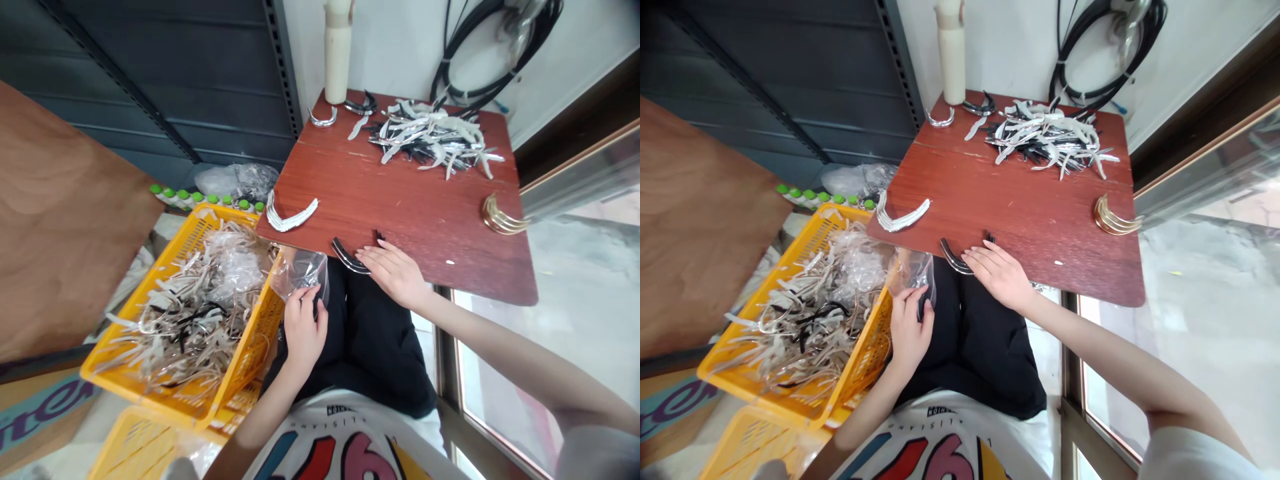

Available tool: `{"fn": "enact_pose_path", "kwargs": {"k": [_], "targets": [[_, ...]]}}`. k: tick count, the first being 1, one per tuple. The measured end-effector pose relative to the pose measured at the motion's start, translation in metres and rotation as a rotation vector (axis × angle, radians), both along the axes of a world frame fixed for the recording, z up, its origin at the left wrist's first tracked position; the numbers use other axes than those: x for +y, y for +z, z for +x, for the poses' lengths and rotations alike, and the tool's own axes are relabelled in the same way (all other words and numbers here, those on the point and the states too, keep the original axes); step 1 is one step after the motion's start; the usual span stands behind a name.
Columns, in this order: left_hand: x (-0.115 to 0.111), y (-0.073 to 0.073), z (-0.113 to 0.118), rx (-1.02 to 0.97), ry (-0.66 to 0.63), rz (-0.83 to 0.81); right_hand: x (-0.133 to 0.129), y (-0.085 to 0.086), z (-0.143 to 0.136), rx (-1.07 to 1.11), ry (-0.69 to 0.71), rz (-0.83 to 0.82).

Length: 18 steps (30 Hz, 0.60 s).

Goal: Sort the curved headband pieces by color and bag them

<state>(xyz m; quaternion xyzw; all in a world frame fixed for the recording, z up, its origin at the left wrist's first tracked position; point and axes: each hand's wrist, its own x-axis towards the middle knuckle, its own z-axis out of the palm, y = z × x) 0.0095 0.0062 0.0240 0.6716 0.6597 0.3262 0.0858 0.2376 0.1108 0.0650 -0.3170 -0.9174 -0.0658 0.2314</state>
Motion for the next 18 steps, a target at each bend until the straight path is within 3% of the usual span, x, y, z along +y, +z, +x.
{"fn": "enact_pose_path", "kwargs": {"k": [8,18], "targets": [[0.008,0.021,-0.002,0.045,-0.019,-0.046,0.016,0.030,-0.001,-0.116,0.055,-0.051],[0.011,0.017,0.001,0.054,-0.023,-0.065,0.034,0.031,-0.009,-0.263,-0.052,-0.239]]}}
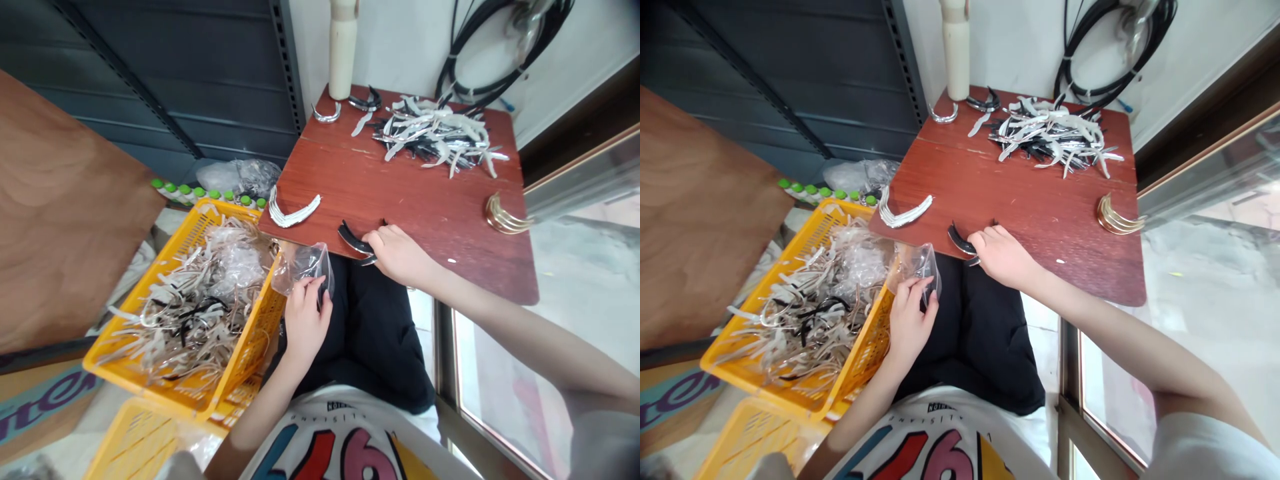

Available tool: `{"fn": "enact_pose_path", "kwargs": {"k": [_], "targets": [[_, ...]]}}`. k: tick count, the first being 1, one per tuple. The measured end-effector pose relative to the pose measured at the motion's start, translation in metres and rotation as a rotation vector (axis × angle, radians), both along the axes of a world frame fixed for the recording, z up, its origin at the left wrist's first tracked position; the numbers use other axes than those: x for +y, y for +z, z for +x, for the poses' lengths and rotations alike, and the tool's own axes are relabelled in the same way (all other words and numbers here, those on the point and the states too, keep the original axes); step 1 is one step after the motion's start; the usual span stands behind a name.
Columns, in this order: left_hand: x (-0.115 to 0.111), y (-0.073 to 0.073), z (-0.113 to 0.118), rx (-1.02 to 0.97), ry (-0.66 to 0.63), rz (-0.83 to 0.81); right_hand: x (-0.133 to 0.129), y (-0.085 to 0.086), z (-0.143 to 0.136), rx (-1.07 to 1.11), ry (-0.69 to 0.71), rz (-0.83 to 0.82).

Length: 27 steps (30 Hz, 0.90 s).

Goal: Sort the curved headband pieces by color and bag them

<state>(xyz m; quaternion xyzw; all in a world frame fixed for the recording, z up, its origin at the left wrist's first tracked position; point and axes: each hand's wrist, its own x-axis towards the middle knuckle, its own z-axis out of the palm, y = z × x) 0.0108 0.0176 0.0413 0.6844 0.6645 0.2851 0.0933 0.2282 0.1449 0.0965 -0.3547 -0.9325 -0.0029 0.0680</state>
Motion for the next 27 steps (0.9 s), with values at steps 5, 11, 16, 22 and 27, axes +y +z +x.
{"fn": "enact_pose_path", "kwargs": {"k": [5,11,16,22,27], "targets": [[0.000,0.000,0.000,-0.031,0.005,-0.013,0.007,0.025,-0.003,0.110,-0.137,-0.218],[-0.002,0.019,-0.002,-0.194,-0.011,-0.021,-0.003,0.066,-0.013,0.148,-0.414,-0.299],[0.002,0.046,0.002,-0.414,-0.063,-0.126,-0.033,0.055,-0.042,0.023,-0.464,-0.132],[0.011,0.052,0.009,-0.539,0.009,-0.128,-0.074,0.020,-0.072,0.065,-0.286,-0.044],[0.010,0.050,0.006,-0.510,0.029,-0.134,-0.085,0.017,-0.072,0.178,-0.156,-0.167]]}}
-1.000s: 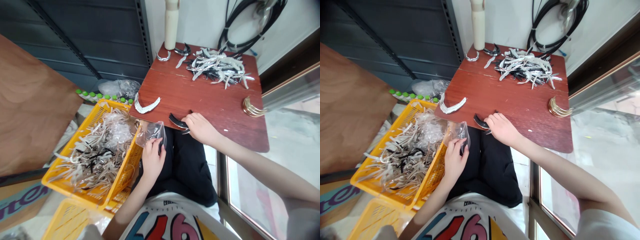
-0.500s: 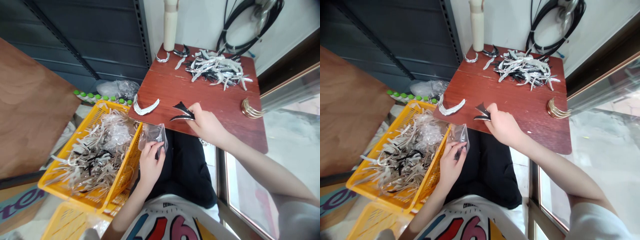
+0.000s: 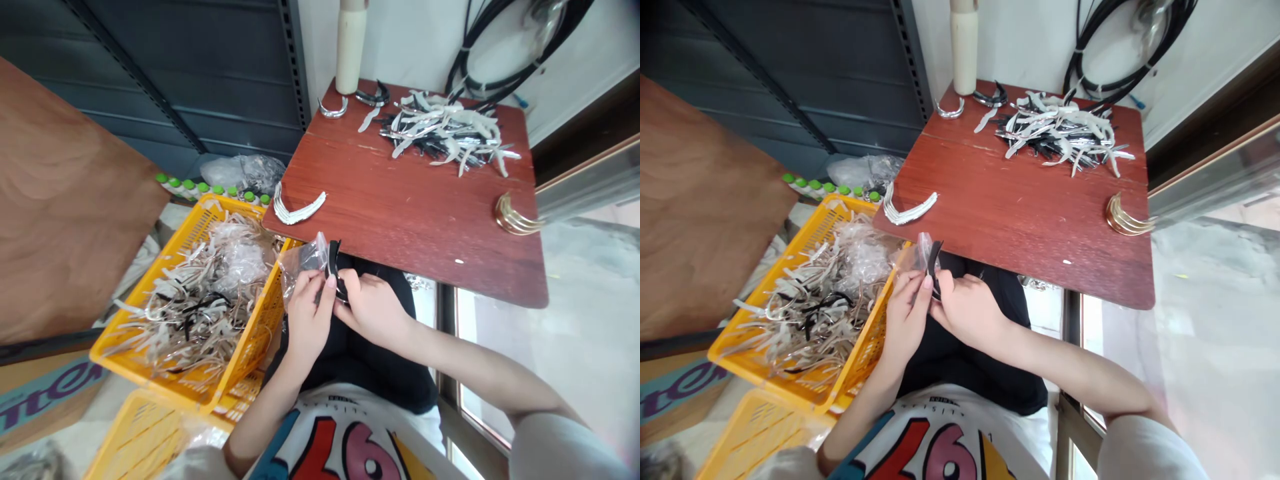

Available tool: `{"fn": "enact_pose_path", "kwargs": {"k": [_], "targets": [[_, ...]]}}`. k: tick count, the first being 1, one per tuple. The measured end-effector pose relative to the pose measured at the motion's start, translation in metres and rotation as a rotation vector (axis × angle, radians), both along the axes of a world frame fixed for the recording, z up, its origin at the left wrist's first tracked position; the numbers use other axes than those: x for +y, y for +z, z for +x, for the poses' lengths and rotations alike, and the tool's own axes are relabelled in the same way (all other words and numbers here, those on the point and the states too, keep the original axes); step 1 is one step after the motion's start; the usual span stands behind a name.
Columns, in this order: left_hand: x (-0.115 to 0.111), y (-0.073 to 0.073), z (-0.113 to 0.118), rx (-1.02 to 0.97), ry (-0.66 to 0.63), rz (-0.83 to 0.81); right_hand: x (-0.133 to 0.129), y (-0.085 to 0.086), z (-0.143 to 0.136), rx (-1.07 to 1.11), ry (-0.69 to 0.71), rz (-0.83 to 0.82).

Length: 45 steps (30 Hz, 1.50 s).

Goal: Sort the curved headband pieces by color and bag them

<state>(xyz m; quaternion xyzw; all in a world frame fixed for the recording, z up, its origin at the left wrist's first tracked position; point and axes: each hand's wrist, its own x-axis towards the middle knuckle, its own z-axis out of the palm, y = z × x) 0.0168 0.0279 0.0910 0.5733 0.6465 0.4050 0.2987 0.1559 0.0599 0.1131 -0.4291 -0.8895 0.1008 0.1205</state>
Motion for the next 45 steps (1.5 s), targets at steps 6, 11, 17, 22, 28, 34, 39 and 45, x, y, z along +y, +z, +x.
{"fn": "enact_pose_path", "kwargs": {"k": [6,11,17,22,28,34,39,45], "targets": [[-0.002,-0.001,-0.001,-0.005,0.030,0.003,-0.003,-0.001,0.006,-0.020,0.059,-0.063],[0.000,-0.002,-0.002,-0.067,0.016,-0.001,-0.008,-0.008,0.006,-0.052,0.071,0.060],[0.004,-0.006,-0.010,-0.105,0.006,-0.048,-0.012,-0.007,0.007,-0.119,0.137,0.137],[0.005,-0.007,-0.012,-0.003,-0.038,-0.043,-0.011,-0.004,0.009,-0.187,0.126,0.120],[0.006,-0.009,-0.014,0.041,-0.079,-0.041,-0.007,-0.002,0.008,-0.196,0.150,0.043],[0.004,-0.007,-0.015,0.090,-0.123,-0.037,0.001,0.005,0.015,-0.220,0.196,-0.162],[0.004,-0.007,-0.017,0.084,-0.153,-0.051,0.021,0.012,0.032,-0.168,0.339,-0.379],[0.006,-0.011,-0.019,0.035,-0.106,-0.052,0.036,0.011,0.047,0.017,0.330,-0.519]]}}
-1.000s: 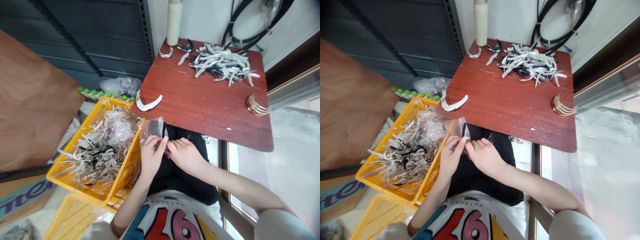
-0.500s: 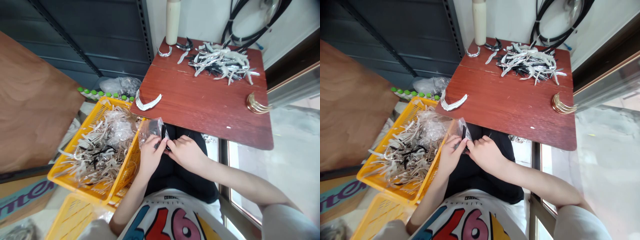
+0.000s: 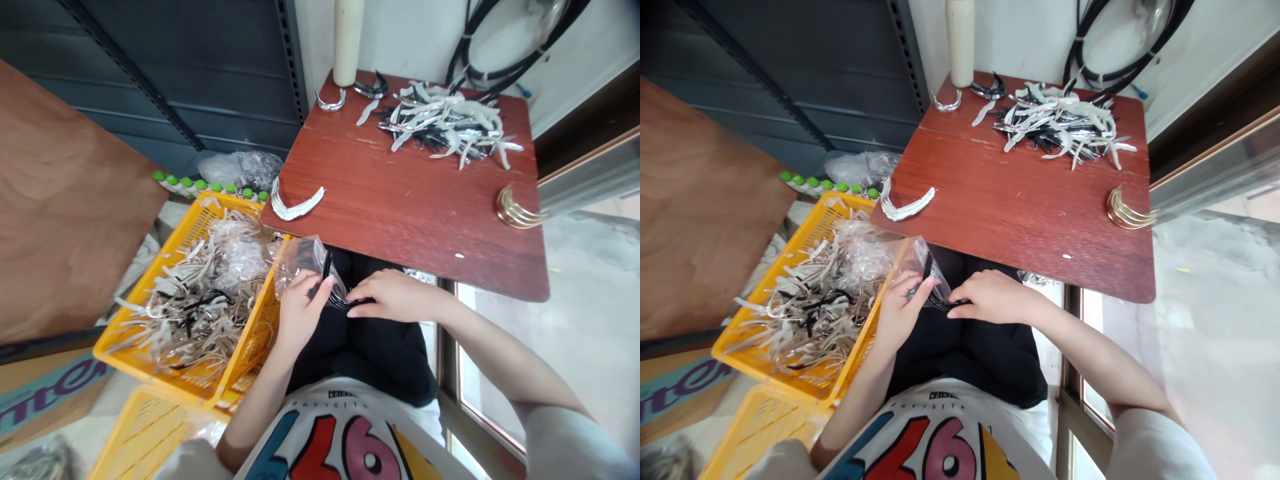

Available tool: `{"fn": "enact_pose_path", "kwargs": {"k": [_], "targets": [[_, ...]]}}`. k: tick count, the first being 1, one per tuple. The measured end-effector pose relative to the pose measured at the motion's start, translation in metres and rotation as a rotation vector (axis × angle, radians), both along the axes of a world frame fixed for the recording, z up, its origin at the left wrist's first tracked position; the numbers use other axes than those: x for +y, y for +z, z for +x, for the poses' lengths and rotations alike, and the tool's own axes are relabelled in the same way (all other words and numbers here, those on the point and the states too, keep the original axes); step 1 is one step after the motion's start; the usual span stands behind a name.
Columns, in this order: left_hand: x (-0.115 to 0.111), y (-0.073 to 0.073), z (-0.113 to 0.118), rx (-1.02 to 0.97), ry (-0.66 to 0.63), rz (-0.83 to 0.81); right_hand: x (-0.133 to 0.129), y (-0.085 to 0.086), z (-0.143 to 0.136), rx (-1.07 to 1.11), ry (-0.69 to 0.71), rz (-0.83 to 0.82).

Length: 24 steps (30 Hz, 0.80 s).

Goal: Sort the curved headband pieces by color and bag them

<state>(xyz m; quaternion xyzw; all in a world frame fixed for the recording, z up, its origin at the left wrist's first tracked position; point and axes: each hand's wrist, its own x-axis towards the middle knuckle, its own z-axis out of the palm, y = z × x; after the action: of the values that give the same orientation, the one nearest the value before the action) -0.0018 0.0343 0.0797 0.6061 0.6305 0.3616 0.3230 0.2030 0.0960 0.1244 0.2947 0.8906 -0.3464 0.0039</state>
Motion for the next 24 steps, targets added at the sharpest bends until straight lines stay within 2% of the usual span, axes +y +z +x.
{"fn": "enact_pose_path", "kwargs": {"k": [2,4,7,10,13,15,18,24], "targets": [[0.001,-0.001,-0.001,-0.040,0.019,-0.007,0.001,-0.001,0.005,0.071,-0.044,-0.090],[0.002,-0.003,-0.003,-0.106,0.051,-0.015,0.001,-0.003,0.012,0.190,-0.149,-0.252],[0.003,-0.004,-0.005,-0.214,0.101,-0.033,-0.002,-0.015,0.019,0.416,-0.473,-0.583],[0.002,-0.005,-0.003,-0.255,0.133,-0.033,-0.013,-0.034,0.011,0.677,-0.807,-0.855],[0.001,-0.006,0.002,-0.244,0.148,-0.032,-0.033,-0.052,-0.010,0.894,-0.934,-1.005],[-0.001,-0.007,0.005,-0.234,0.155,-0.042,-0.047,-0.060,-0.027,0.955,-0.948,-0.980],[-0.002,-0.009,0.007,-0.214,0.161,-0.041,-0.062,-0.067,-0.044,0.923,-0.984,-0.804],[-0.004,-0.008,0.005,-0.151,0.095,-0.009,-0.069,-0.070,-0.045,0.930,-1.039,-0.651]]}}
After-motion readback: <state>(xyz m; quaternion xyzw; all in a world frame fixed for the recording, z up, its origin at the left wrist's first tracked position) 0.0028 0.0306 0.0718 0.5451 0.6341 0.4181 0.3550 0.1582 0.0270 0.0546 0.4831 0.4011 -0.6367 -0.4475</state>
